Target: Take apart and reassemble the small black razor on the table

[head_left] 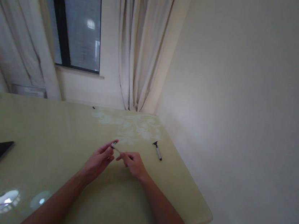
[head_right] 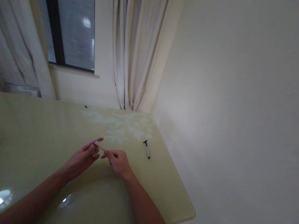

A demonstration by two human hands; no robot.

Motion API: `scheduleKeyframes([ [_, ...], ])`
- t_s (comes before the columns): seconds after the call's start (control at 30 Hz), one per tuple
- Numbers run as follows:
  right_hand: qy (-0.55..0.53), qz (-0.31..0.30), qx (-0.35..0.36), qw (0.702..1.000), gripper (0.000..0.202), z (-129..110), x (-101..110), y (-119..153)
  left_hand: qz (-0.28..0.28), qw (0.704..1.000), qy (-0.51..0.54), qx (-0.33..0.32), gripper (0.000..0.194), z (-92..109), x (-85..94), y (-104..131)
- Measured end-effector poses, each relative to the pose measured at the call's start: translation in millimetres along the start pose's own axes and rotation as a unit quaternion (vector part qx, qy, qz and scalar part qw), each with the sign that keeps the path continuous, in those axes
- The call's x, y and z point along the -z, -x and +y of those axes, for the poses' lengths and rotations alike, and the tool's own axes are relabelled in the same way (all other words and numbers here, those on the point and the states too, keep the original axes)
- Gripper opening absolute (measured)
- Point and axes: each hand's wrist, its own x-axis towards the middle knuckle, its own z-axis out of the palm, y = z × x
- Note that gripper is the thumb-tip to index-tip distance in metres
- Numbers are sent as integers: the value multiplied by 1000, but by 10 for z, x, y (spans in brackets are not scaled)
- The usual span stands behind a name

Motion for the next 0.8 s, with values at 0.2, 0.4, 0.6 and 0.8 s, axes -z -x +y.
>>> scheduleKeyframes([
  [0.2,-10,30,3,999,70,7,24,-8,11,1000,-9,-3,57,17,-35,18],
  [0.4,-7,54,10,998,66,-1,8,-4,24,1000,-19,2,55,28,-62,55],
  [0.6,-10,4,3,1000,66,8,6,2,17,999,-34,6,56,20,-46,49],
  [0.8,-1,8,2,1000,64,2,9,2,17,1000,-21,2,61,25,-73,66],
])
